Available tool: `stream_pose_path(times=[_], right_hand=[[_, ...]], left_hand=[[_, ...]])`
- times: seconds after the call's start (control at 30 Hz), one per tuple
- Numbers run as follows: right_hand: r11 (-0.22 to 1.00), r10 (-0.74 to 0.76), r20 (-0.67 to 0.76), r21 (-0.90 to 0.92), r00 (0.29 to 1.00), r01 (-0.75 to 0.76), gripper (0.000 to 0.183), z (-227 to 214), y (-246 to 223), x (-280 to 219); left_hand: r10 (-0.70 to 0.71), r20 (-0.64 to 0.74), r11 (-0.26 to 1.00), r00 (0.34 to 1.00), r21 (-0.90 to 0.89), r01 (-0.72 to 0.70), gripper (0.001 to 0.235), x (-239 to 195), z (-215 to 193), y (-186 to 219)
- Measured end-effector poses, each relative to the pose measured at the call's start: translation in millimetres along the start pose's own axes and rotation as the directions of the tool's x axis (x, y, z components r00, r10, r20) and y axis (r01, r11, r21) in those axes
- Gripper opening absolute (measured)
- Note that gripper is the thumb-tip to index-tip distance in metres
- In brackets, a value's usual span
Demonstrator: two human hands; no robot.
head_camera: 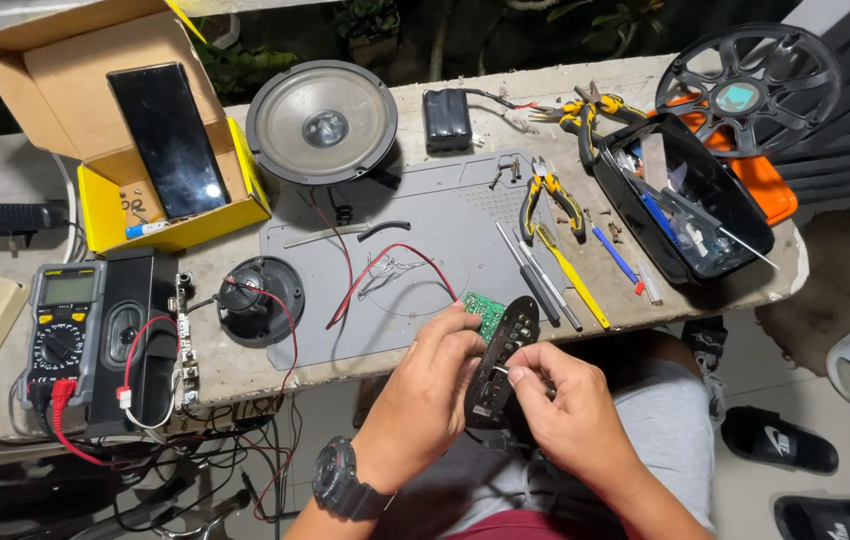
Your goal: The person uses a soldering iron to work on a green circuit board, applying heat to specific points. They then attach a black plastic component to the board and continue soldering connections. The workspace includes a multimeter, speakers, and various tools.
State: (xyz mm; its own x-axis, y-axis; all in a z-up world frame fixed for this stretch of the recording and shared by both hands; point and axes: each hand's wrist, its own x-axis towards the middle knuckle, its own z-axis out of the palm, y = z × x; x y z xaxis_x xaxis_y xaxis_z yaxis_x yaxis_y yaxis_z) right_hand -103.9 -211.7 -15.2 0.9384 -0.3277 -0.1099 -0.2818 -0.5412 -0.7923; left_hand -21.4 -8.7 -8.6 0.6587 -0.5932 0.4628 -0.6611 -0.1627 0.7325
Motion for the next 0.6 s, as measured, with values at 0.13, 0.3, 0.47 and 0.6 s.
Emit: stream_pose_path(times=[0.13,0.3,0.47,0.6], right_hand=[[0.996,0.070,0.019,0.046,0.997,-0.070,0.015,0.4,1.4,0.9],[0.991,0.099,0.059,0.089,0.993,-0.104,0.014,0.1,3.2,0.7],[0.991,0.074,0.107,0.100,0.991,-0.085,0.016,-0.9,7.2,1.7],[0.986,0.098,0.050,0.133,0.994,-0.104,0.015,2.1,2.7,1.7]], left_hand=[[0.006,0.011,1.000,1.000,-0.007,-0.005,0.028,-2.6,0.0,-2.1],[-0.004,0.019,1.000,1.000,-0.002,0.004,0.026,-0.5,0.6,-3.2],[-0.034,0.052,0.999,0.998,-0.004,0.035,0.016,1.5,-2.4,-2.3],[-0.017,0.058,1.000,0.998,0.000,0.017,0.014,4.8,-4.6,-0.8]])
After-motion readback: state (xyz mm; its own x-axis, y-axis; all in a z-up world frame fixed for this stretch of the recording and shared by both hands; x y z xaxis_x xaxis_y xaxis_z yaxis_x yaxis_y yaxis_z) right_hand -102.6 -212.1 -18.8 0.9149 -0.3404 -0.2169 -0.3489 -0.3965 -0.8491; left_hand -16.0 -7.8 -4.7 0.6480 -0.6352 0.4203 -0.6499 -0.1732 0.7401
